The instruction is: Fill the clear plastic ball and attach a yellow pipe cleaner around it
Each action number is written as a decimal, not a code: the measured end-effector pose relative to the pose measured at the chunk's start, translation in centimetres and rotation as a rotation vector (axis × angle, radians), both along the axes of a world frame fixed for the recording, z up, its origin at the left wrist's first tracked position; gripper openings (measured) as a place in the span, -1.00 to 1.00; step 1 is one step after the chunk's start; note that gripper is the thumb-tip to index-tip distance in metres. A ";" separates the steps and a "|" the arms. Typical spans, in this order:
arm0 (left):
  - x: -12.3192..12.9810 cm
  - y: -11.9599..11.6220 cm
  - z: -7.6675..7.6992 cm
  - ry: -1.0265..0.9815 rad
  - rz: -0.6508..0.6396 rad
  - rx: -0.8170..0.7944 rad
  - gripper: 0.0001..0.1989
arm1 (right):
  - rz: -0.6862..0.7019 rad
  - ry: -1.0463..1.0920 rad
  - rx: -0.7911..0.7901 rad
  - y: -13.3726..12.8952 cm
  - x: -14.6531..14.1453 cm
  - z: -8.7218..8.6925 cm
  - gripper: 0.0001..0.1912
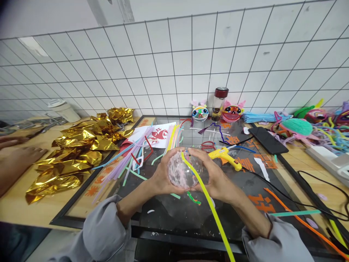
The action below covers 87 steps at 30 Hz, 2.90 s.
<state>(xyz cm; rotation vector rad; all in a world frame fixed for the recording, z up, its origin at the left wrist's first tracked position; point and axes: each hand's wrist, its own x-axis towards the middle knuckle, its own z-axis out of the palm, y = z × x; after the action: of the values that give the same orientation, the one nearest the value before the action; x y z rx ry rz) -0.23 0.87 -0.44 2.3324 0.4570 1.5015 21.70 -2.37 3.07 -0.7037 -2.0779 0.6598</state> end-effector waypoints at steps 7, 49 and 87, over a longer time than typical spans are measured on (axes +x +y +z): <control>-0.2 0.1 0.8 0.064 0.005 0.029 0.13 | -0.017 0.004 -0.068 0.0 0.1 -0.3 -0.13; -0.3 -0.3 1.4 0.184 0.075 -0.114 0.00 | -0.033 -0.070 -0.094 0.5 0.7 -1.6 0.08; -0.1 -1.3 3.1 0.002 -0.005 -0.796 0.05 | -0.094 0.155 -0.449 0.2 -0.9 -0.5 -0.17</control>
<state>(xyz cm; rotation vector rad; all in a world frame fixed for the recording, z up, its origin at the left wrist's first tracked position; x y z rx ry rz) -0.31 -0.48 2.68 1.6949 0.8576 1.0356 20.79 -2.12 2.59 -0.9596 -1.7573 1.1078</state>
